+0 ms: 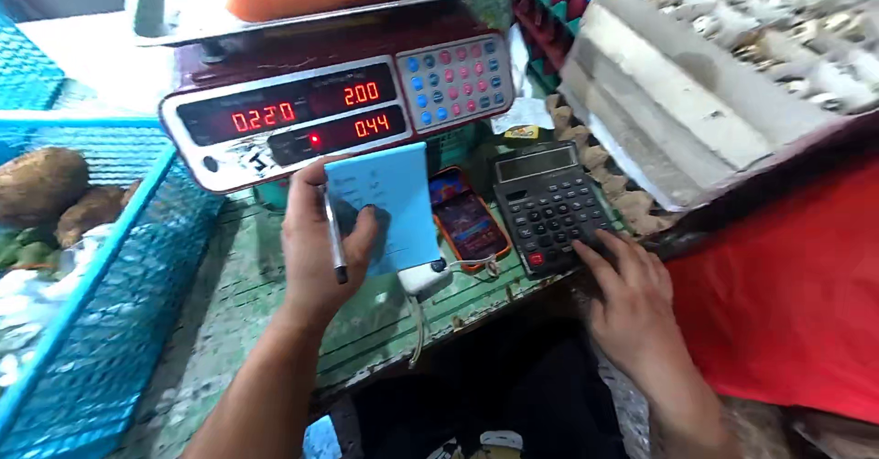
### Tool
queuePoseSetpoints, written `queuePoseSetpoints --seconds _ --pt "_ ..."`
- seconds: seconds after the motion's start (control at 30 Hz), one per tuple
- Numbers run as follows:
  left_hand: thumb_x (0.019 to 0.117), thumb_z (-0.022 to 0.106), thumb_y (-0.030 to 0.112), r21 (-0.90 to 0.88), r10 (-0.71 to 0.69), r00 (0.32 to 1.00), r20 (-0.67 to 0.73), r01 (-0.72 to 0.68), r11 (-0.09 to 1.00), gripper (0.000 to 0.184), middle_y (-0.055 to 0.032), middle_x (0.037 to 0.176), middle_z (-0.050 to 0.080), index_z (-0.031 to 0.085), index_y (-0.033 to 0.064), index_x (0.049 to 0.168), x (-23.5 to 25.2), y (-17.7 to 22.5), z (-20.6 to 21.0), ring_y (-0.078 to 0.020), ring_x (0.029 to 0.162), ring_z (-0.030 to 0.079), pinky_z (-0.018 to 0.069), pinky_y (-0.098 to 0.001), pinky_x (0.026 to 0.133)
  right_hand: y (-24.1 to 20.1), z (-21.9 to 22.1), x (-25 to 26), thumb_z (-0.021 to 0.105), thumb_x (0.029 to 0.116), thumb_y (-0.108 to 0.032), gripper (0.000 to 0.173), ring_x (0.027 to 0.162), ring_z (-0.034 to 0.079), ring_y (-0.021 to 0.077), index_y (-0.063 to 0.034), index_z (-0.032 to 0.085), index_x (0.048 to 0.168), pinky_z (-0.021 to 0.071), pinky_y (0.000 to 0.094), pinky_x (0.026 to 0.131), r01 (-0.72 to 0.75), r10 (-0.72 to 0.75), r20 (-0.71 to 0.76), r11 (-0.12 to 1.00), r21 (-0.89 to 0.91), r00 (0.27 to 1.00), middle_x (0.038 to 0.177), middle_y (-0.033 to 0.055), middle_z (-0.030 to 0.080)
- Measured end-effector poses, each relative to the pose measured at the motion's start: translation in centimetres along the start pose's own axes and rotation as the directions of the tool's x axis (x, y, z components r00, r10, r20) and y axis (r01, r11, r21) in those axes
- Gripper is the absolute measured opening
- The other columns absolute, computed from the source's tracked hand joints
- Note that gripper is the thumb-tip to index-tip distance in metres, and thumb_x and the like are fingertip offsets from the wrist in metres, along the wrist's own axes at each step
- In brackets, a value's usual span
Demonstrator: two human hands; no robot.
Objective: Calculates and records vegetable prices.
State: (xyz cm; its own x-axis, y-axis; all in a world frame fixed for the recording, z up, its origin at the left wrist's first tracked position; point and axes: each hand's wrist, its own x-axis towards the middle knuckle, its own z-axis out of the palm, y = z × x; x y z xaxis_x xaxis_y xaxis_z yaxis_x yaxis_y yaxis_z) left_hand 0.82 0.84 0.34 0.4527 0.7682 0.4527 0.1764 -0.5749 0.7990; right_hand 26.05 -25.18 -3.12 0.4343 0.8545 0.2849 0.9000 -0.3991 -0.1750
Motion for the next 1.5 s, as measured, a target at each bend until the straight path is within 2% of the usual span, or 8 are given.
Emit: queuePoseSetpoints --seconds 0.13,0.27,0.43,0.73,1.0,1.2,1.33,1.5 --pt "0.089 0.065 0.007 -0.002 0.018 1.0 -0.018 -0.018 1.0 0.055 -0.0036 0.119 0.065 0.044 0.009 0.14 0.0 0.1 0.3 -0.0062 0.101 0.068 0.06 -0.0279 0.085 0.3 -0.3 0.2 0.055 0.0781 -0.005 0.069 0.144 0.042 0.0442 -0.0138 0.056 0.147 0.0299 0.0711 0.113 0.002 -0.002 -0.016 1.0 -0.002 1.0 0.154 0.013 0.051" --pt "0.0916 0.063 0.005 0.023 0.024 1.0 -0.002 -0.024 0.999 0.054 -0.006 0.122 0.066 0.044 0.0089 0.141 -0.1 0.3 0.3 -0.0085 0.103 0.069 0.0609 -0.0297 0.085 0.3 -0.6 0.3 0.046 0.0835 -0.011 0.064 0.143 0.042 0.0464 -0.0095 0.054 0.147 0.0298 0.072 0.112 0.039 -0.037 -0.089 0.999 0.024 0.995 0.151 0.0141 0.054" --pt "0.0924 0.062 0.001 -0.025 -0.019 1.0 0.009 0.019 1.0 0.055 -0.0063 0.121 0.066 0.042 0.0101 0.142 -0.1 0.6 0.4 -0.0092 0.099 0.071 0.0622 -0.0292 0.081 0.5 0.7 -0.2 0.052 0.0818 -0.005 0.068 0.144 0.042 0.0472 -0.0098 0.05 0.15 0.022 0.0744 0.115 -0.009 0.009 -0.01 1.0 0.024 1.0 0.15 0.0142 0.055" --pt "0.0943 0.061 -0.001 -0.136 -0.049 0.997 0.054 0.056 0.989 0.055 -0.0087 0.117 0.067 0.04 0.0116 0.143 0.0 0.6 0.1 -0.0147 0.091 0.072 0.0641 -0.0334 0.074 1.0 1.1 -0.2 0.045 0.0842 -0.014 0.064 0.141 0.043 0.0509 -0.0054 0.051 0.148 0.0215 0.0749 0.113 -0.006 0.01 -0.05 0.996 0.088 0.999 0.145 0.0206 0.057" --pt "0.0885 0.069 0.008 -0.004 -0.037 0.99 0.133 0.038 0.999 0.07 -0.0098 0.13 0.062 0.035 0.0099 0.149 -0.1 0.1 -0.8 -0.0137 0.108 0.068 0.0605 -0.036 0.088 0.2 0.3 0.2 0.052 0.084 -0.006 0.06 0.14 0.044 0.0521 -0.0043 0.056 0.144 0.0234 0.0779 0.112 0.008 -0.006 -0.034 0.999 0.052 0.999 0.142 0.0203 0.06" --pt "0.0835 0.067 0.006 -0.039 -0.045 0.997 0.058 0.048 0.998 0.07 -0.0054 0.124 0.063 0.034 0.0084 0.145 0.1 0.0 0.1 -0.0079 0.105 0.068 0.0604 -0.0312 0.087 -1.1 0.5 1.7 0.059 0.0793 0.001 0.062 0.146 0.039 0.044 -0.0206 0.065 0.137 0.0257 0.074 0.114 0.089 -0.089 -0.058 0.996 0.005 0.994 0.146 0.0184 0.054" --pt "0.0847 0.066 0.003 -0.073 -0.043 0.997 0.069 0.048 0.996 0.068 -0.0049 0.124 0.063 0.035 0.0098 0.145 0.1 0.0 0.1 -0.008 0.105 0.068 0.0608 -0.0302 0.087 -1.9 0.8 3.1 0.062 0.0808 0.006 0.048 0.142 0.044 0.0442 -0.019 0.074 0.12 0.0272 0.0736 0.114 0.09 -0.092 -0.044 0.995 -0.031 0.995 0.141 0.0188 0.059" --pt "0.0844 0.065 0.0 -0.105 -0.038 0.997 0.071 0.046 0.993 0.068 -0.0044 0.125 0.063 0.035 0.0107 0.145 0.1 0.2 0.2 -0.0087 0.105 0.069 0.0615 -0.0299 0.086 -2.3 1.1 4.7 0.063 0.0833 0.007 0.052 0.137 0.047 0.0446 -0.0236 0.073 0.125 0.0269 0.0736 0.114 0.076 -0.078 -0.026 0.996 -0.041 0.997 0.137 0.0204 0.059"
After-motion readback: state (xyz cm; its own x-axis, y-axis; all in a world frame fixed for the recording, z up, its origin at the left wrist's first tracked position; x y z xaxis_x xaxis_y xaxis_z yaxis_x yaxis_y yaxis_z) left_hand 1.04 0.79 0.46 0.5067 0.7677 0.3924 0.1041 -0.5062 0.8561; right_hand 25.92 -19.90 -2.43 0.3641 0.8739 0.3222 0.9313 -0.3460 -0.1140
